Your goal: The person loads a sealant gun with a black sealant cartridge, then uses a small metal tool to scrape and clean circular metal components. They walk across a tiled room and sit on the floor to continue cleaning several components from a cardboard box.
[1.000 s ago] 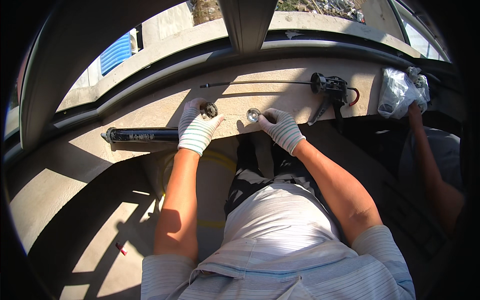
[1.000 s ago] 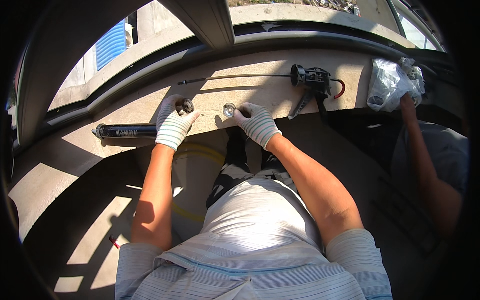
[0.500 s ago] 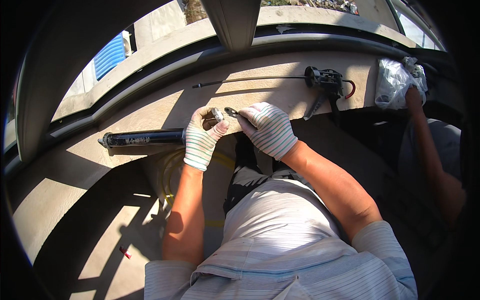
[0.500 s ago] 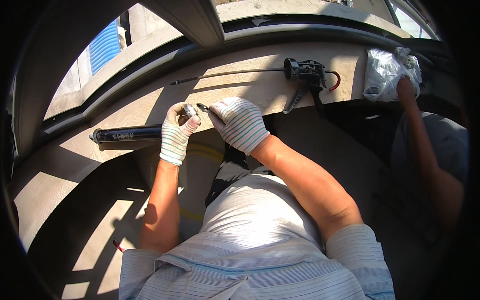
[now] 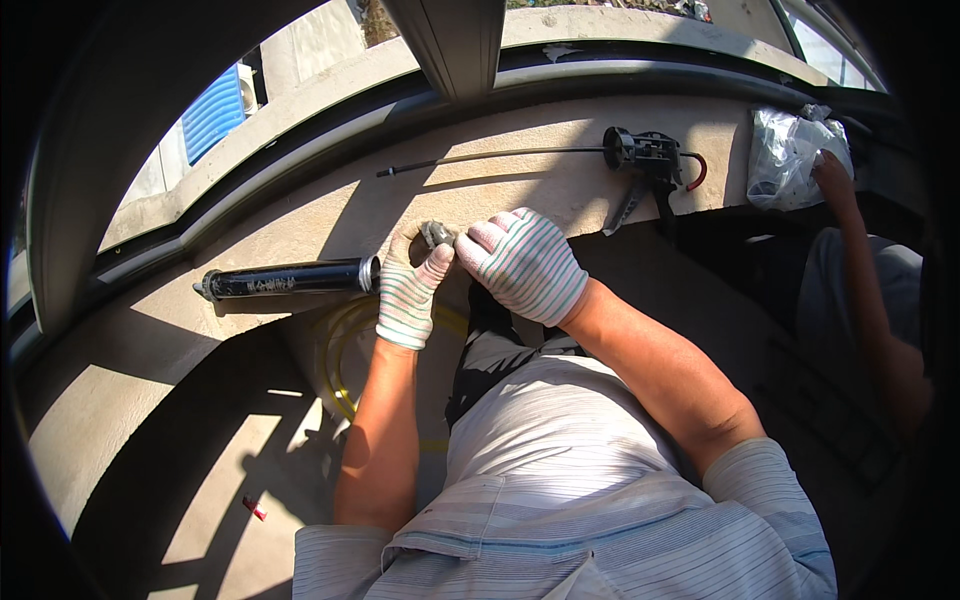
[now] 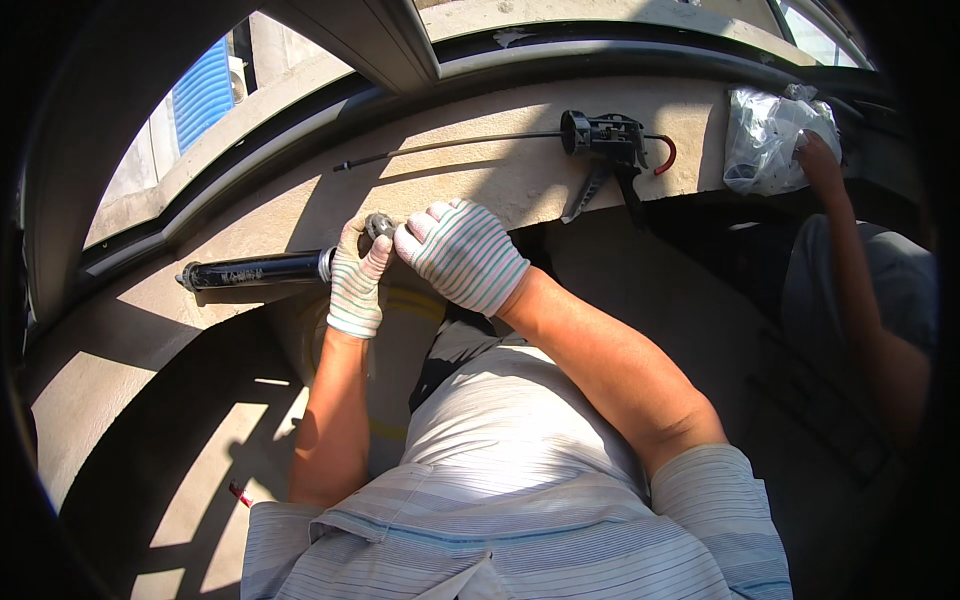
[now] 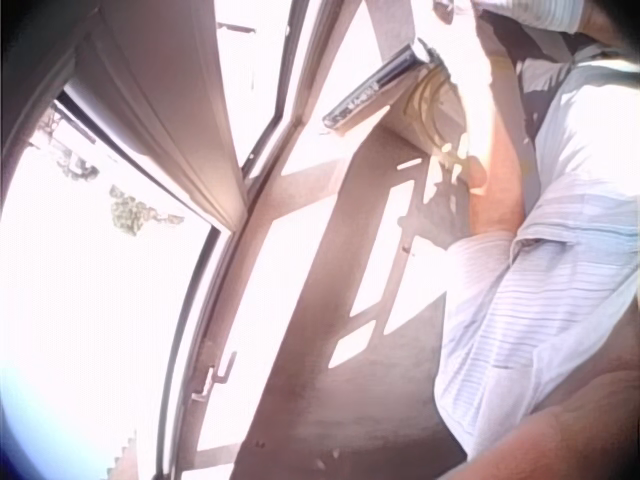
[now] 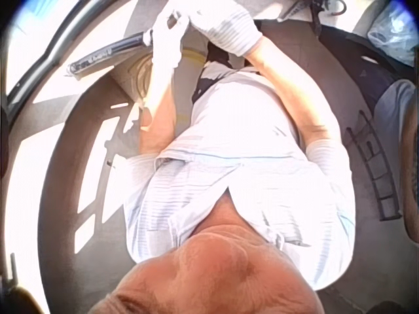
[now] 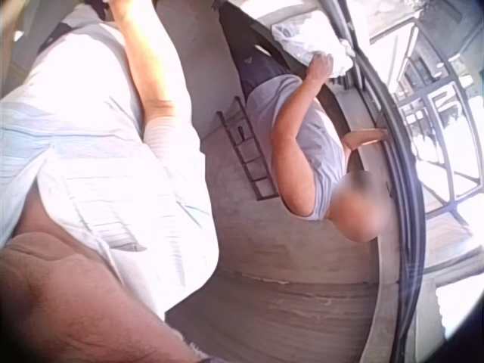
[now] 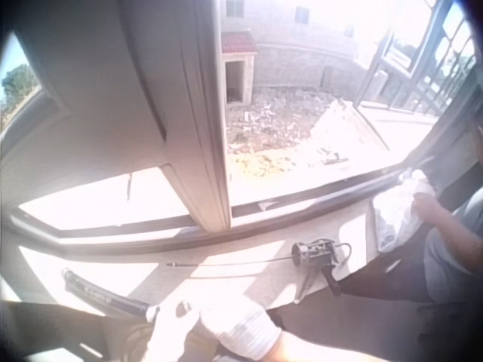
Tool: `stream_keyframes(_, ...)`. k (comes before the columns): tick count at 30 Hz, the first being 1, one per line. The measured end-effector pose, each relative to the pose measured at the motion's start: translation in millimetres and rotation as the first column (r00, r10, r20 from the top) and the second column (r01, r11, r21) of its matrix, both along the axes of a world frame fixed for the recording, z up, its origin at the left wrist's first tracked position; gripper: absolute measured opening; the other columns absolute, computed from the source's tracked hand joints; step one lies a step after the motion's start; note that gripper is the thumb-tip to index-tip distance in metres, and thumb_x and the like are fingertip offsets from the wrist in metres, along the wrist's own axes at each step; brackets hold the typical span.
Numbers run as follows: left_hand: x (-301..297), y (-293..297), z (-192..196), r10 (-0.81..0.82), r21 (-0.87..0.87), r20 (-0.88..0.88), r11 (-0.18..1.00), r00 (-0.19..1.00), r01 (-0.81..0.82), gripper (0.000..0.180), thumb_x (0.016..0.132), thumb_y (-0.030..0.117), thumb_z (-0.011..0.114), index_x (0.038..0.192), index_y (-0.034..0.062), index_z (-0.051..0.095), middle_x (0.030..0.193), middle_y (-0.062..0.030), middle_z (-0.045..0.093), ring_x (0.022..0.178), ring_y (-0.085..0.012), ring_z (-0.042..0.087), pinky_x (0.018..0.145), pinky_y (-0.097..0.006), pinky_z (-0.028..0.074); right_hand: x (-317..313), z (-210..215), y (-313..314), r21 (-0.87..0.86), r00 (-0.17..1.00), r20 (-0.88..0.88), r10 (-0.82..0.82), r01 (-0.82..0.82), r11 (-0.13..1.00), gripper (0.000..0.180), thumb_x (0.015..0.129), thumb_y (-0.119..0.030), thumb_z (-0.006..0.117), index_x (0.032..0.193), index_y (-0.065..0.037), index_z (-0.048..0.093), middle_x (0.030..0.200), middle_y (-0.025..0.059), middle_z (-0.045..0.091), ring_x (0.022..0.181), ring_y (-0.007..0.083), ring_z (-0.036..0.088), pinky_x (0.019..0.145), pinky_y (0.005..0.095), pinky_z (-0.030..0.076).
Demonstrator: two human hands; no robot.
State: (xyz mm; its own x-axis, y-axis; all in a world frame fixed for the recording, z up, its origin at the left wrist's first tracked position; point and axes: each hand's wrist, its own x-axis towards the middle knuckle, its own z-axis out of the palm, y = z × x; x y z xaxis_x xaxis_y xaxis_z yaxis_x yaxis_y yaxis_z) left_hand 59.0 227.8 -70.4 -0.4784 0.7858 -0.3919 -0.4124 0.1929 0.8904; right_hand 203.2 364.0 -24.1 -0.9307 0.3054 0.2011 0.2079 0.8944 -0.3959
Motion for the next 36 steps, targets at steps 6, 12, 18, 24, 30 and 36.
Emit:
stream_keyframes(6,-10,-4,-6,-0.069,0.043,0.068,0.997,0.995,0.066,0.048,0.085,0.025,0.088,0.121,0.0052,0.063,0.112,-0.0067,0.071,0.104,-0.0156,0.065,0.096,-0.032,0.054,0,4,2,-0.025,0.996,-0.054,0.076,-0.078,0.997,0.020,0.083,-0.020,0.070,0.100,-0.009,0.068,0.089,0.0054,0.066,0.078,0.0234,0.064,0.068,0.0380,0.051)
stream_keyframes(12,-14,-2,15,-0.119,-0.012,-0.021,0.993,0.993,0.119,0.046,0.085,0.023,0.087,0.120,0.0055,0.063,0.108,-0.0048,0.070,0.100,-0.0138,0.063,0.094,-0.031,0.053,3,14,4,-0.265,0.990,-0.140,-0.003,-0.034,0.964,0.022,0.083,-0.013,0.076,0.104,-0.007,0.070,0.095,0.0093,0.068,0.083,0.0296,0.066,0.072,0.0394,0.052)
stream_keyframes(18,-8,-1,25,-0.146,0.030,0.013,0.989,0.989,0.145,0.051,0.084,0.022,0.088,0.123,0.0056,0.059,0.110,-0.0036,0.065,0.101,-0.0131,0.062,0.094,-0.031,0.054,2,13,-1,-0.554,0.939,-0.196,-0.283,0.132,0.822,0.028,0.084,-0.008,0.070,0.112,-0.002,0.069,0.097,0.0175,0.069,0.090,0.0384,0.066,0.080,0.0445,0.055)
stream_keyframes(24,-5,-4,23,-0.141,0.027,0.009,0.990,0.990,0.140,0.058,0.083,0.021,0.089,0.128,0.0056,0.057,0.115,-0.0048,0.064,0.104,-0.0146,0.063,0.096,-0.032,0.055,3,14,-5,-0.710,0.964,-0.154,-0.219,0.046,0.702,0.031,0.084,-0.003,0.067,0.116,-0.001,0.069,0.103,0.0180,0.070,0.095,0.0388,0.066,0.086,0.0437,0.054)
stream_keyframes(30,-5,2,33,-0.187,-0.038,-0.104,0.982,0.977,0.184,0.053,0.085,0.019,0.088,0.128,0.0031,0.061,0.114,-0.0049,0.067,0.105,-0.0146,0.064,0.097,-0.030,0.053,6,7,-6,-0.759,0.962,-0.159,-0.221,0.024,0.650,0.035,0.086,-0.003,0.066,0.120,-0.002,0.068,0.107,0.0186,0.070,0.101,0.0383,0.067,0.091,0.0424,0.055)
stream_keyframes(36,-3,-4,28,-0.059,-0.053,0.015,0.997,0.998,0.060,0.049,0.091,0.026,0.081,0.127,-0.0009,0.060,0.105,-0.0100,0.069,0.089,-0.0172,0.068,0.084,-0.032,0.058,37,0,26,-0.396,0.917,-0.135,-0.375,0.297,0.869,0.043,0.086,-0.011,0.072,0.129,-0.007,0.064,0.119,0.0169,0.066,0.111,0.0370,0.063,0.100,0.0427,0.051)
